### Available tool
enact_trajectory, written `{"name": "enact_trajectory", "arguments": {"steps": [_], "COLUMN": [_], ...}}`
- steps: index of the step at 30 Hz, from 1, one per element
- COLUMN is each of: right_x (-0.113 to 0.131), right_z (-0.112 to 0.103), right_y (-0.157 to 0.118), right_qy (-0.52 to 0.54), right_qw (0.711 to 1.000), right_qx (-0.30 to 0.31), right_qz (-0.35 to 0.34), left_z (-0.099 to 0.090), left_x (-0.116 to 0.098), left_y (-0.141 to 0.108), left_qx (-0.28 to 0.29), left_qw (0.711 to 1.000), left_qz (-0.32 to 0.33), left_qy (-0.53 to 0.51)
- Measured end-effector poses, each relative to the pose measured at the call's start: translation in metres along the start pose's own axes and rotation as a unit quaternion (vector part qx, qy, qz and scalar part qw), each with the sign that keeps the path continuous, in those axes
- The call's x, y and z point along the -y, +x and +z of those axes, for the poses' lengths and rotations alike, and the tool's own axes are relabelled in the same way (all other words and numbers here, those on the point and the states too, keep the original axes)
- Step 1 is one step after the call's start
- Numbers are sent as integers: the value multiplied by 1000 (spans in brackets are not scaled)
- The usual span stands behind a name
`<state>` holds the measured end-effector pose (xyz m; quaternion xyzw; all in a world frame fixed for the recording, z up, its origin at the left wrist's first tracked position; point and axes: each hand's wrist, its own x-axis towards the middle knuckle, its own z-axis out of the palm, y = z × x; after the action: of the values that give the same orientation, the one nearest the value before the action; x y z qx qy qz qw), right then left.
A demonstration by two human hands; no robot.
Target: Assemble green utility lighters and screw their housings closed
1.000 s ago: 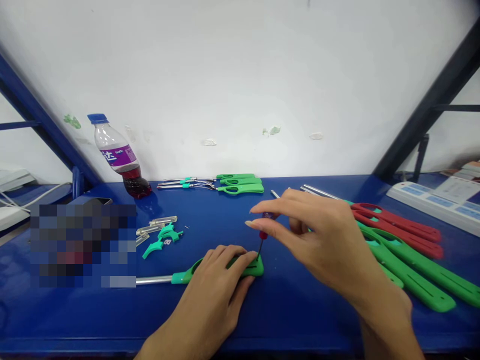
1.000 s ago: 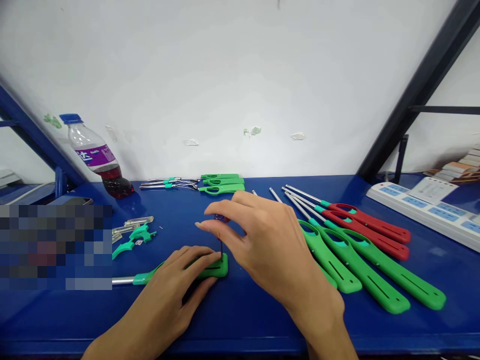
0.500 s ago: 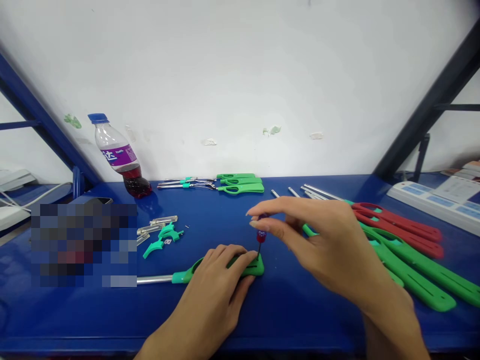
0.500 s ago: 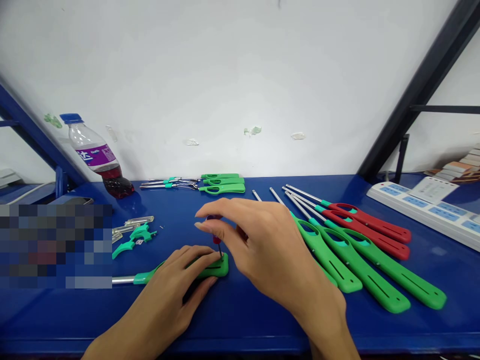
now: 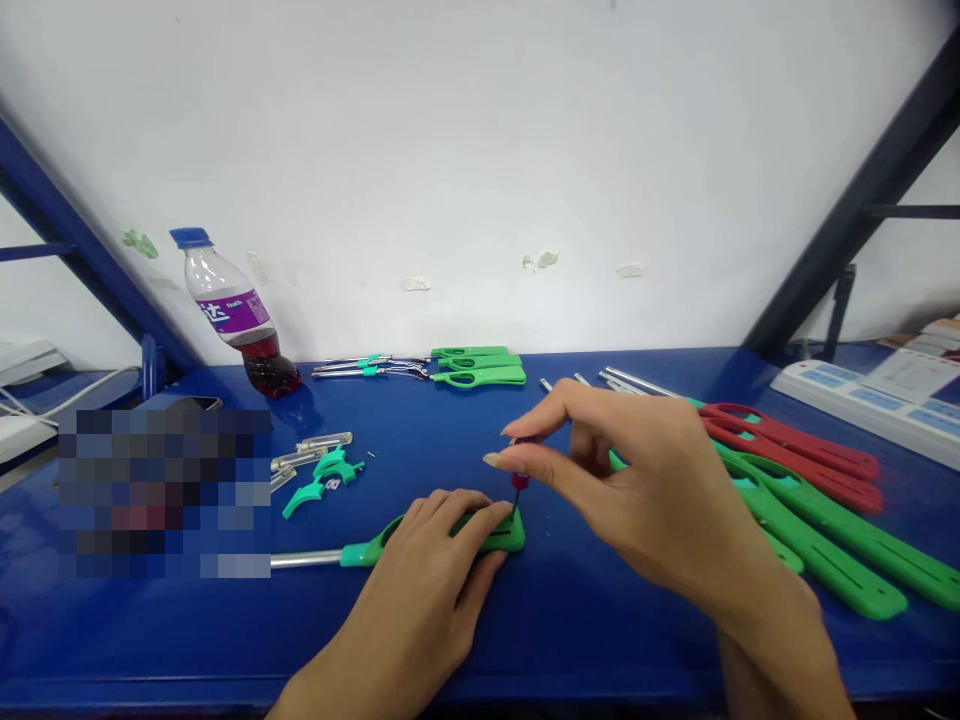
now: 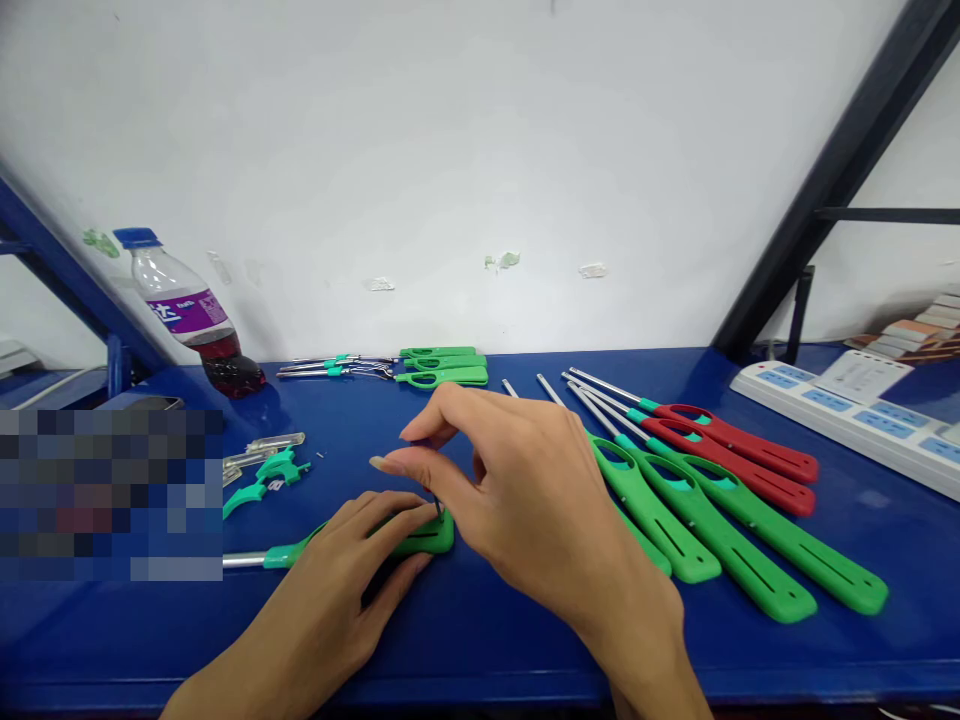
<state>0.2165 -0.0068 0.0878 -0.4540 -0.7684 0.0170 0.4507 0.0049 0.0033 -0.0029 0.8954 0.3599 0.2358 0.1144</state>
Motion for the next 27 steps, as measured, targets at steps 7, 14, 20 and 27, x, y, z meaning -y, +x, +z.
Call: {"name": "enact_trajectory", "arguments": {"steps": [7,14,20,27], "right_x": [1,0,-3,-12], "right_z": [3,4,-7,-36], "right_y": [-1,1,-1,-11], "right_qy": [14,31,42,48], "right_qw": [1000,997,999,976], "right_qx": [5,70,4,-212], "right_qz": [6,33,23,19], "left_z": [1,0,2,7], "left_x": [1,1,2,-13], "left_y": [1,0,-1,-5], "left_qx": [-5,-4,-18,-58], "left_qw": [1000,1000,1000,985], "left_qz": [-1,4,22,136], "left_qy": [-2,-5,5,83]}}
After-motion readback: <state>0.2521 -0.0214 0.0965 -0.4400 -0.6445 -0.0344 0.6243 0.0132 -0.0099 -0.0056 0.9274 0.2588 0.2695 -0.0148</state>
